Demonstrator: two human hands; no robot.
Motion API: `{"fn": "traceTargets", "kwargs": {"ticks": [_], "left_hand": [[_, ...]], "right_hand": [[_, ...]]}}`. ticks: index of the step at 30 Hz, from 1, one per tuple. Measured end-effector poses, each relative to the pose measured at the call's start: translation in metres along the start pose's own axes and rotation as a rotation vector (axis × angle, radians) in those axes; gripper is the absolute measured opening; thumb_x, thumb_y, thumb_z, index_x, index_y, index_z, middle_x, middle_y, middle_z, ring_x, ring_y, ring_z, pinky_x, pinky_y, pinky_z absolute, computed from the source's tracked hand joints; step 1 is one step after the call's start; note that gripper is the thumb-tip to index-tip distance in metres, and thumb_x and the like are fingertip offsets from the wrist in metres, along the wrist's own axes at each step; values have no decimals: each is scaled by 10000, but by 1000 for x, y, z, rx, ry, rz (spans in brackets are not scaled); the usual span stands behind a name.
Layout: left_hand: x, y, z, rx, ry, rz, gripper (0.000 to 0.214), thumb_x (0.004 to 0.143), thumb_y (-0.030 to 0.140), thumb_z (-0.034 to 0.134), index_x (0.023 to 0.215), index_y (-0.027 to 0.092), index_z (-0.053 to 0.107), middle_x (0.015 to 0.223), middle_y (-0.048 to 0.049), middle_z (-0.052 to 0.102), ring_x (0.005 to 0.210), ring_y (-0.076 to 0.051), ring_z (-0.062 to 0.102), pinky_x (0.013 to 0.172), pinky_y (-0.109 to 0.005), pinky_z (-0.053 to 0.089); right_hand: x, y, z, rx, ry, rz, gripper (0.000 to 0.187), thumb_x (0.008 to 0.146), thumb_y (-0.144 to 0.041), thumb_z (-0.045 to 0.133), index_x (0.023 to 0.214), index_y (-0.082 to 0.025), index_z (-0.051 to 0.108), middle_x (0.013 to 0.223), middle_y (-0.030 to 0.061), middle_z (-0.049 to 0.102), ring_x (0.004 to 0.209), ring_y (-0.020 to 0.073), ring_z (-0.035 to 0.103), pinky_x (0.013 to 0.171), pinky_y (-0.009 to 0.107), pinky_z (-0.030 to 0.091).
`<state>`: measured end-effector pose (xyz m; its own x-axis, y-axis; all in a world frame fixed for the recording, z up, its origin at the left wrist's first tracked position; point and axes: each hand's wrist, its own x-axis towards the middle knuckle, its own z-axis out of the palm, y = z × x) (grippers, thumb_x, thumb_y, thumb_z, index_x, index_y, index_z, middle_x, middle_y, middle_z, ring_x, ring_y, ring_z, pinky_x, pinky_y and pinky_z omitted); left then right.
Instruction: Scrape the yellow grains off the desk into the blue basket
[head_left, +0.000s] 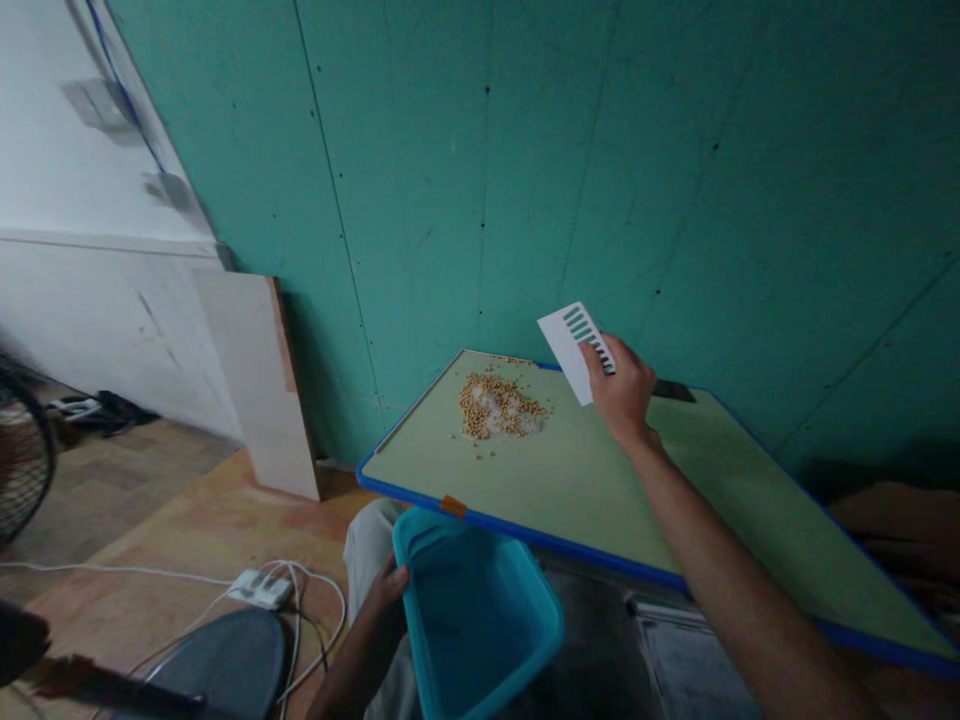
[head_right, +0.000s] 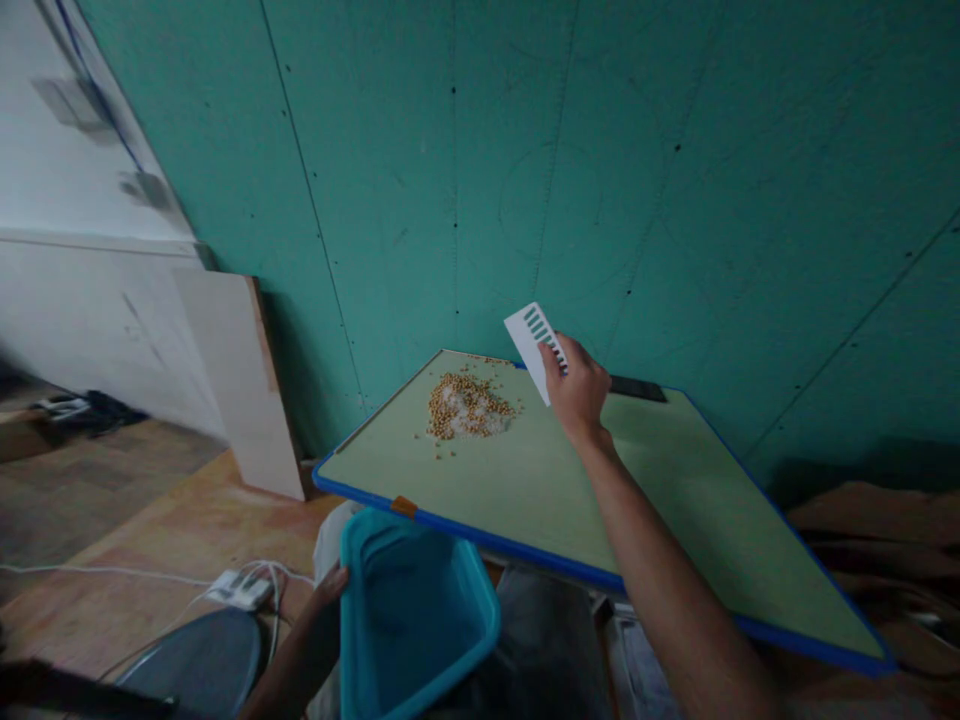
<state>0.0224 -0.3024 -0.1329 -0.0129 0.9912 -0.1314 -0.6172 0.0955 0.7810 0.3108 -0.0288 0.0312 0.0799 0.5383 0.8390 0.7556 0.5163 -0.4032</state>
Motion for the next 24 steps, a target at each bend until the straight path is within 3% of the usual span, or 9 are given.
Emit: {"fn": "traceTargets", "kwargs": {"ticks": [5, 10, 14, 18, 21, 24], "left_hand": [[3, -4, 1, -40, 86, 2, 792, 905, 586, 752, 1602, 262, 562, 1526, -115, 691, 1512, -431, 511, 1254, -540, 414], [13, -12, -2, -34, 102, -14, 939, 787, 639, 842, 1604, 276, 552, 1457, -135, 737, 1453, -483, 564, 1201, -597, 467], [14, -11, -1, -33, 141, 1, 944, 745, 600, 896, 1572, 273, 580, 1412, -139, 763, 1443, -488, 572, 1187, -608, 479], [14, -8, -1, -49, 157, 17, 911, 773, 552, 890, 1572, 261, 561, 1411, -155, 760, 1446, -480, 573, 1190, -633, 465], [19, -10, -5, -39, 154, 4, 929, 776, 557, 886, 1583, 256, 536, 1407, -162, 760, 1452, -485, 563, 1204, -649, 436], [27, -14, -14, -43, 139, 13, 983, 738, 586, 905, 1585, 256, 529, 1404, -172, 760, 1444, -498, 566, 1201, -659, 433]], "right_hand": [[3, 19, 15, 166, 136, 216, 386, 917, -392, 575, 1173, -157, 743, 998, 134, 810, 796, 263, 727, 769, 382, 550], [-2, 26, 29, 343, 10, 306, 478, 820, -397, 613, 1195, -137, 752, 1013, 151, 818, 735, 252, 731, 710, 381, 578], [-12, 8, 38, 538, -146, 382, 527, 833, -472, 646, 1239, -147, 729, 1032, 148, 820, 693, 239, 733, 618, 350, 578], [-28, -19, 49, 590, -314, 260, 437, 887, -479, 668, 1208, -193, 745, 1106, 130, 823, 891, 260, 784, 770, 379, 625], [-38, -35, 53, 559, -344, 151, 351, 918, -412, 653, 1187, -217, 766, 1204, 116, 814, 1071, 273, 776, 935, 417, 613], [-45, -43, 53, 525, -374, 115, 334, 929, -368, 641, 1197, -220, 771, 1217, 110, 815, 1085, 271, 776, 957, 421, 607]]}}
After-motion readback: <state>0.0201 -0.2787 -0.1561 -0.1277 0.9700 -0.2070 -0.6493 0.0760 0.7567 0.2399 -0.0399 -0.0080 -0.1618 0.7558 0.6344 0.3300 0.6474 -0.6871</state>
